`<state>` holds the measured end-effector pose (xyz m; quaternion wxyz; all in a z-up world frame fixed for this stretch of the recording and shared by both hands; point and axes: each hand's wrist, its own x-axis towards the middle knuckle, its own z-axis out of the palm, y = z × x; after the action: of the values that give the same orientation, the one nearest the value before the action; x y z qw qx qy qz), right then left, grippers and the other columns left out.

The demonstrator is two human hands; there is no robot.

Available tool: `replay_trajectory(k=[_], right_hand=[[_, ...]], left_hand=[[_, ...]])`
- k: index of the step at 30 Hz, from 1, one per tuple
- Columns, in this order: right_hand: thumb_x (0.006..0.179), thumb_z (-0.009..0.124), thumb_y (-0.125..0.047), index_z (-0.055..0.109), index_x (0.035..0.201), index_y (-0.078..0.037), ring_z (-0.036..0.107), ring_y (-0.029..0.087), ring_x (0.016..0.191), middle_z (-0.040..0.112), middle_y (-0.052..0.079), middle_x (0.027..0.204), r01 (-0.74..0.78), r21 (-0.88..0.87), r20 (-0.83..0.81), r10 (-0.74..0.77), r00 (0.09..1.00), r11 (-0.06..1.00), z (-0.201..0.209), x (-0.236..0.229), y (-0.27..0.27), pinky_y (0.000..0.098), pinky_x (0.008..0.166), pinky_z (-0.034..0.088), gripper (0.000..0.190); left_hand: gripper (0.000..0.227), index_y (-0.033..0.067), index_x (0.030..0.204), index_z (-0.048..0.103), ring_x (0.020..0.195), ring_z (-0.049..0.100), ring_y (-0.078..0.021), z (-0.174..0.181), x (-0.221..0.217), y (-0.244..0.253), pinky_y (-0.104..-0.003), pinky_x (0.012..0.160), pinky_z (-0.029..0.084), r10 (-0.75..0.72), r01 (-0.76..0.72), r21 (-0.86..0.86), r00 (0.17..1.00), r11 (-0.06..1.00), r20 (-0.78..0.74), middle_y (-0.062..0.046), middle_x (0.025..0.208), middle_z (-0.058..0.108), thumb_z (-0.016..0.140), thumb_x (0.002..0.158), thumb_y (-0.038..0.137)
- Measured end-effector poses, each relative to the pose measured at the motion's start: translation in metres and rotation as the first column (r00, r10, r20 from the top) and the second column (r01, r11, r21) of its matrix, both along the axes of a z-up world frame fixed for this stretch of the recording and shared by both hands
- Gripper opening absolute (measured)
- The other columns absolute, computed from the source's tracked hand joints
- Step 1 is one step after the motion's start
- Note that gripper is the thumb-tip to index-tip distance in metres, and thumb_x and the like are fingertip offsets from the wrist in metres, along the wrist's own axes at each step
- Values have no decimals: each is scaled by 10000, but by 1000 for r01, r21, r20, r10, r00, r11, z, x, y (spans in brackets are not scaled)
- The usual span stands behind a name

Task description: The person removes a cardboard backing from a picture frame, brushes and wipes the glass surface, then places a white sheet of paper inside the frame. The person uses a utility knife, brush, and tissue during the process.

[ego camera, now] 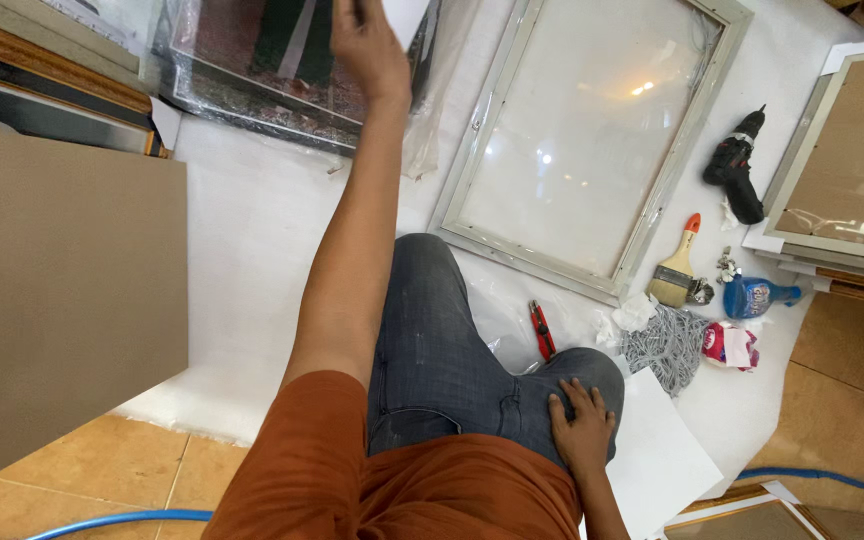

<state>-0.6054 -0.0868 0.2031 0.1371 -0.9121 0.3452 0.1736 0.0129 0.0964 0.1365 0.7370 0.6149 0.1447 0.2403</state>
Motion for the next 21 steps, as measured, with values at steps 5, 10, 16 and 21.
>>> replay_trajectory(k=[5, 10, 16, 21], right_hand=[[922, 613, -475, 695, 1320, -233, 360, 335, 1497, 561, 31, 1509, 10, 10, -22, -10, 1000, 1000, 2, 3, 3, 639, 1214, 153, 473], [915, 609, -477, 696, 1319, -238, 361, 328, 1500, 565, 26, 1509, 29, 6, -12, -29, 1000, 1000, 6, 5, 4, 629, 1218, 158, 478], [916, 614, -457, 696, 1314, -230, 378, 338, 1485, 569, 37, 1503, 18, -4, -5, -18, 1000, 1000, 1, 6, 5, 648, 1198, 172, 466], [910, 620, -460, 701, 1304, -234, 399, 333, 1481, 592, 31, 1485, -2, -16, 36, 3, 999, 1000, 2, 1, 4, 644, 1206, 193, 461]], left_hand=[[310, -54, 963, 674, 760, 632, -114, 25, 6, -11, -321, 705, 520, -53, 61, -79, 993, 995, 101, -75, 830, 756, 620, 1030, 244], [341, -32, 1079, 706, 789, 610, -148, 30, -7, -3, -337, 717, 515, -91, 73, -157, 989, 985, -114, -129, 918, 748, 600, 1033, 288], [545, 63, 1496, 377, 1341, 524, -314, -15, -56, 32, -538, 1187, 419, -205, -72, -805, 950, 588, -235, -153, 1498, 463, 480, 1082, 401], [581, 20, 1481, 337, 1270, 572, -366, -57, -81, 45, -529, 1069, 517, -192, -458, -791, 803, 406, -564, -199, 1445, 488, 579, 1021, 279]])
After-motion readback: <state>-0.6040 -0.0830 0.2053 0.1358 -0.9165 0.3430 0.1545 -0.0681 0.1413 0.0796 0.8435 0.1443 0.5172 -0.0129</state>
